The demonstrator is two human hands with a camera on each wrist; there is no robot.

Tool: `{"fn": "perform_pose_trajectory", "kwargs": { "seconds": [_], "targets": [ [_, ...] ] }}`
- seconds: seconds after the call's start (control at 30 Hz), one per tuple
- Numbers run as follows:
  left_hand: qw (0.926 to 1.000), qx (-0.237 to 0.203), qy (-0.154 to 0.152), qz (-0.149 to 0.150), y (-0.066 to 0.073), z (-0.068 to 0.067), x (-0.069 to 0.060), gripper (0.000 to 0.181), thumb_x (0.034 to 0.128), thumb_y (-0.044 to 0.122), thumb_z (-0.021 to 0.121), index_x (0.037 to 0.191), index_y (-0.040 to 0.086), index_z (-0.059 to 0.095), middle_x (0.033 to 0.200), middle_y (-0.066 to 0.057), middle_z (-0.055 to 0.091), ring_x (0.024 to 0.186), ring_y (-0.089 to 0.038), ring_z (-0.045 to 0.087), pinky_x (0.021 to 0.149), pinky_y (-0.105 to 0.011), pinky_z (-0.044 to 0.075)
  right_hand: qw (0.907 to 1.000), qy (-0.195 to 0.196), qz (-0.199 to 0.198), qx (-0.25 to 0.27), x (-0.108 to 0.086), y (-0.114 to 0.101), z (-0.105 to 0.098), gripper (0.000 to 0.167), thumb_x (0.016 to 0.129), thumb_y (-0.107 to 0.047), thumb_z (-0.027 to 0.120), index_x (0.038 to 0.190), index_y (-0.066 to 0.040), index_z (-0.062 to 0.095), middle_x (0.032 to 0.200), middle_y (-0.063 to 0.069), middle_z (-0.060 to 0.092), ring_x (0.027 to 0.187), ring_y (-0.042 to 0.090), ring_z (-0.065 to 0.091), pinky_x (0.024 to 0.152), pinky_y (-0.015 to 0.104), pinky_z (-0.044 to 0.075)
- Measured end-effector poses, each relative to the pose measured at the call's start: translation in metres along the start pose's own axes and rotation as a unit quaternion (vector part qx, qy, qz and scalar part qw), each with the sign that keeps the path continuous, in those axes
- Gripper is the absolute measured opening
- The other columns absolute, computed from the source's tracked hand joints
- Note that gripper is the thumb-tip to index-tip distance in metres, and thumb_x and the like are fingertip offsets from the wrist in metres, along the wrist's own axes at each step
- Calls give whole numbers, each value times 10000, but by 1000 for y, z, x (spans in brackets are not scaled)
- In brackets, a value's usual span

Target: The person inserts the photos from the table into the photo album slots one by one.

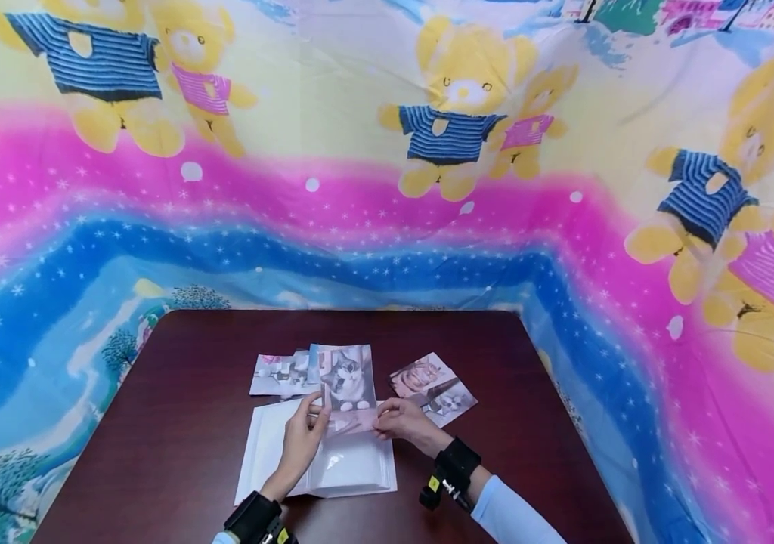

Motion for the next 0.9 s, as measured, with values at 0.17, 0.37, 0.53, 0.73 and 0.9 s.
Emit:
{"fn": "perform_pose_trajectory", "kwargs": {
  "seconds": [0.17,0.37,0.53,0.73,0.9],
  "targets": [
    [9998,57,39,207,0,-7,-6,320,961,32,627,1250,-85,555,847,-114,676,588,-83,604,504,-224,480,9982,-405,89,-431,2,0,5,221,888,32,647,1083,74,551,827,48,682,738,163,668,712,323,575],
    [9996,103,31,244,1,-12,-14,323,955,27,632,1252,-83,567,850,-93,674,574,-58,568,485,-222,452,9952,-564,11,-803,12,-16,9,324,928,-70,663,1196,39,517,917,41,672,787,156,657,746,371,574],
    [9993,112,-117,323,3,-13,-21,308,945,25,644,1234,-64,586,842,-65,676,578,-34,545,485,-228,448,9950,-414,-29,-907,25,-28,6,299,958,-105,637,1181,36,496,962,43,620,800,165,646,786,424,573],
    [9976,314,-123,598,4,-15,-27,300,921,-13,656,1208,-74,593,823,-66,681,595,-16,549,495,-215,454,9918,-430,-237,-1177,35,-35,6,177,971,-91,627,1018,14,492,879,42,585,797,171,622,796,520,555],
    [9972,572,-188,446,1,-18,-28,348,919,23,677,1242,-56,577,845,-47,675,620,-30,575,531,-229,473,9913,-316,-340,-1234,39,-38,6,167,968,-75,624,1035,28,510,866,25,588,778,162,620,749,449,577]
  ]
}}
Point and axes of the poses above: each hand's wrist, its own x-axis towards the middle knuckle, its own z-axis out of the palm, y = z × x, the point moved 7 cm from there along x, towards the middle knuckle
